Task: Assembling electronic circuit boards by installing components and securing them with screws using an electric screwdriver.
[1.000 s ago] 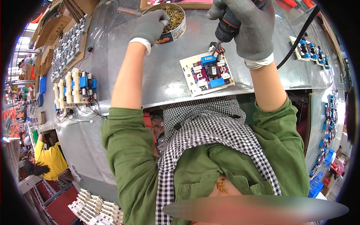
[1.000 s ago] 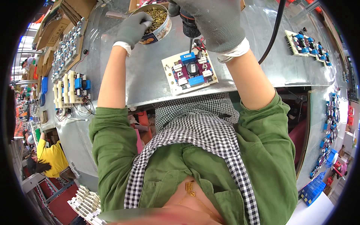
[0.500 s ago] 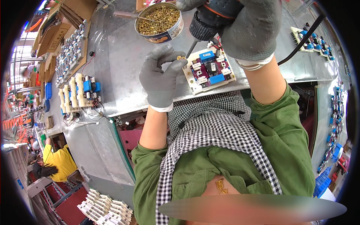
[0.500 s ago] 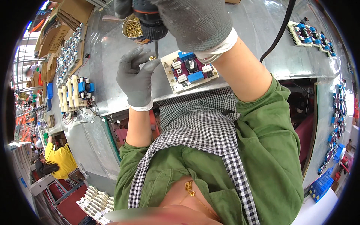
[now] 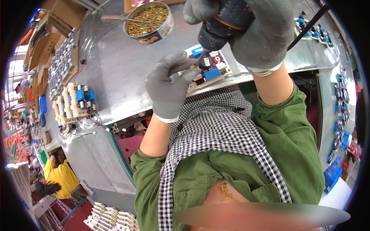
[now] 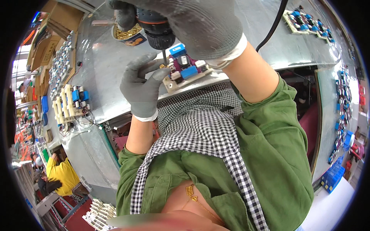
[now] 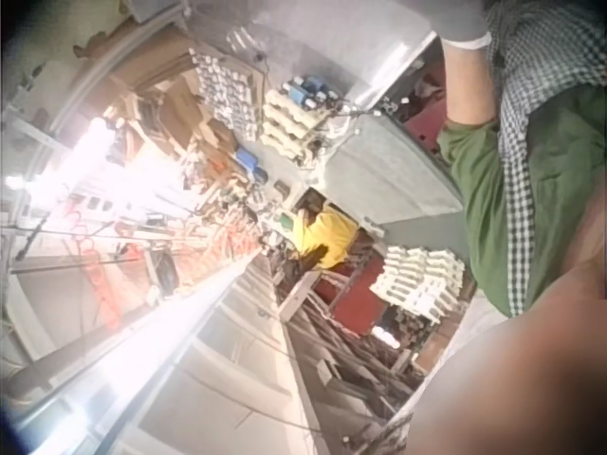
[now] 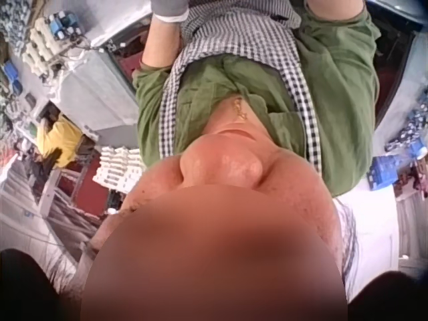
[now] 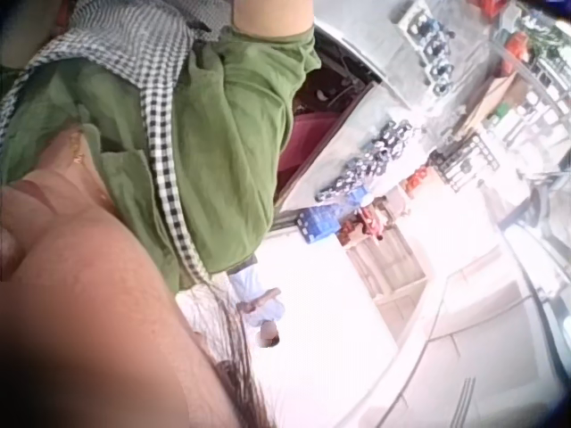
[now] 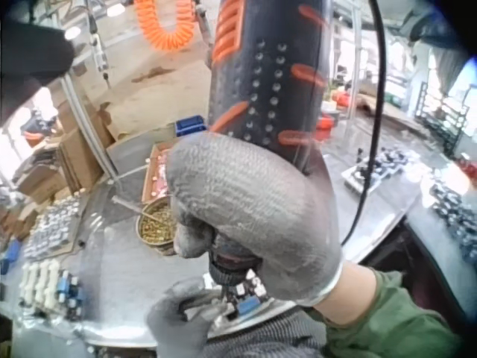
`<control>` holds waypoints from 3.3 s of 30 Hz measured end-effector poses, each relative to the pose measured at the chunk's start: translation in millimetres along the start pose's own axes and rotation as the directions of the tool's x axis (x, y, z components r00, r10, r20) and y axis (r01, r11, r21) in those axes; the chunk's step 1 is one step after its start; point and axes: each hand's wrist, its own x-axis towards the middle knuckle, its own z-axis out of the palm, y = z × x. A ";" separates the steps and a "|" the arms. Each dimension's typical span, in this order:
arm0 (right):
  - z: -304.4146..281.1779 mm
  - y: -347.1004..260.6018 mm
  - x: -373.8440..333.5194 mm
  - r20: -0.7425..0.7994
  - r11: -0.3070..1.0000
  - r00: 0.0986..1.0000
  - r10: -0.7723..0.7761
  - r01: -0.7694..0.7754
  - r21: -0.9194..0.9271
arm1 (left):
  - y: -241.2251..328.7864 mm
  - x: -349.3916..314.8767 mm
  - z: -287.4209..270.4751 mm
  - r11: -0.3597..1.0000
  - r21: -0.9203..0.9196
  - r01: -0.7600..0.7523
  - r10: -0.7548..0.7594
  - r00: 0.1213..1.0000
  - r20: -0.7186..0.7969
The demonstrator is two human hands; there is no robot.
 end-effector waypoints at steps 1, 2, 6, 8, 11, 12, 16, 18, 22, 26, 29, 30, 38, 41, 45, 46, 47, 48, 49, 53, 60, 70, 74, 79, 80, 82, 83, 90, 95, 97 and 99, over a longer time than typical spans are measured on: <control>2.6 -0.8 -6.7 -0.159 0.996 0.983 -0.088 0.092 0.020 | -4.5 -1.4 6.2 0.999 0.030 -0.016 0.016 1.000 0.017; 8.6 -0.6 -12.9 -0.307 0.983 0.937 -0.165 0.182 0.028 | -11.2 2.1 4.5 1.000 0.021 -0.010 0.010 1.000 0.020; -15.2 -0.1 -28.0 -0.171 0.650 0.902 -0.396 0.143 -0.747 | -29.8 4.6 2.7 0.812 0.421 -0.405 0.341 0.913 0.222; -78.9 6.4 -13.3 0.587 0.532 0.647 -0.487 0.753 -0.388 | -37.2 2.4 7.9 0.677 0.471 -0.566 0.422 0.822 0.381; -89.2 20.2 -20.0 0.484 0.601 0.685 -0.545 0.722 -0.344 | -41.1 1.2 10.1 0.649 0.477 -0.593 0.480 0.805 0.349; -91.1 21.5 -20.8 0.451 0.604 0.675 -0.584 0.732 -0.314 | -41.2 0.9 9.9 0.651 0.477 -0.591 0.478 0.807 0.348; -50.2 2.3 -53.9 0.071 0.602 0.929 -0.364 0.292 -0.743 | -42.1 -1.8 7.8 0.662 0.494 -0.563 0.457 0.826 0.329; -42.3 2.8 -57.7 -0.314 0.732 0.906 -0.285 -0.006 -0.681 | -41.6 -2.1 7.5 0.684 0.498 -0.534 0.416 0.845 0.335; -43.1 15.8 -53.1 -0.036 0.506 0.912 -0.410 0.194 -0.841 | -44.7 -0.5 10.8 0.678 0.476 -0.560 0.465 0.828 0.312; -40.8 10.6 -62.7 0.454 -0.602 0.879 -0.149 0.284 -0.746 | -45.1 -0.1 9.9 0.675 0.469 -0.570 0.489 0.821 0.293; -34.7 10.7 -64.4 0.508 -0.922 0.851 0.132 0.294 -0.253 | -45.8 -0.9 8.7 0.676 0.477 -0.561 0.481 0.827 0.292; -29.9 14.8 -59.7 0.298 -0.429 0.919 -0.257 0.168 -0.887 | -45.1 -1.7 8.4 0.678 0.491 -0.547 0.460 0.837 0.298; -6.0 -8.9 -39.0 -0.160 0.868 0.983 -0.087 -0.004 -0.497 | -33.9 -6.6 10.2 0.930 0.316 -0.189 0.165 0.981 0.101; -11.6 -9.1 -39.2 -0.226 0.996 0.974 0.004 0.016 0.089 | -30.7 -6.7 9.4 0.919 0.334 -0.211 0.184 0.977 0.111; 0.1 -0.8 -30.8 -0.008 0.998 0.999 -0.050 0.050 -0.026 | -26.4 -5.7 11.5 0.905 0.357 -0.232 0.210 0.973 0.100; 14.7 -4.0 -32.7 -0.130 0.889 0.990 -0.047 -0.018 -0.458 | -26.7 -4.7 9.9 0.889 0.379 -0.258 0.231 0.966 0.115; 22.1 -5.5 -32.8 -0.236 0.602 0.967 -0.098 -0.131 -0.788 | -28.3 -3.9 8.2 0.889 0.382 -0.253 0.228 0.967 0.111; 16.1 -6.7 -28.9 -0.237 0.604 0.967 -0.094 -0.134 -0.785 | -30.7 -2.9 6.6 0.912 0.342 -0.228 0.206 0.974 0.099; 5.8 -10.6 -25.8 -0.181 0.666 0.983 -0.003 -0.133 -0.734 | -31.2 -2.1 6.2 0.932 0.300 -0.205 0.185 0.978 0.094; -23.8 -6.1 -36.9 -0.320 0.925 0.937 0.137 -0.005 0.379 | -22.9 0.2 6.8 0.952 0.256 -0.168 0.138 0.982 0.131; 14.9 -53.7 -33.3 -0.326 0.583 0.920 -0.219 -0.144 -0.799 | -4.6 84.5 3.6 0.635 0.501 -0.588 0.352 0.797 0.490; -47.0 -57.4 -17.3 -0.191 0.438 0.795 -0.576 0.103 -0.893 | -88.8 337.4 42.2 0.033 0.905 -0.423 -0.043 0.904 0.425; -46.2 -51.2 -29.9 -0.268 0.533 0.772 -0.577 0.107 -0.839 | -90.4 348.3 48.8 -0.038 0.873 -0.486 -0.260 0.848 0.461; -37.2 -53.1 -27.7 -0.248 0.461 0.803 -0.542 0.037 -0.887 | -52.3 370.2 29.5 0.420 0.841 -0.341 -0.028 0.922 0.387; -34.8 -50.1 -28.5 -0.250 0.468 0.806 -0.536 0.037 -0.883 | -54.5 368.8 22.7 0.415 0.846 -0.334 -0.032 0.924 0.380; -35.5 -44.2 -29.5 -0.274 0.606 0.811 -0.517 0.120 -0.786 | -51.4 364.6 18.4 0.645 0.758 -0.100 -0.199 0.935 0.293; -33.6 -43.4 -29.0 -0.269 0.605 0.811 -0.520 0.126 -0.786 | -47.1 362.3 23.0 0.476 0.866 -0.150 -0.259 0.918 0.301; -27.1 -45.2 -37.7 -0.261 0.578 0.831 -0.491 0.086 -0.812 | -53.7 365.8 21.1 0.812 0.581 0.060 -0.208 0.959 0.191; -33.5 -39.6 -38.2 -0.140 0.457 0.781 -0.608 0.200 -0.867 | -39.9 395.1 7.5 0.994 0.099 -0.037 0.034 0.999 0.030; -36.0 -41.0 -39.8 -0.324 0.580 0.779 -0.537 0.062 -0.812 | -28.8 384.4 17.2 0.945 0.321 -0.068 0.068 0.998 0.011; -34.7 -42.8 -31.6 -0.268 0.554 0.800 -0.537 0.094 -0.827 | -26.4 379.9 14.1 0.416 0.770 -0.483 0.341 0.868 0.360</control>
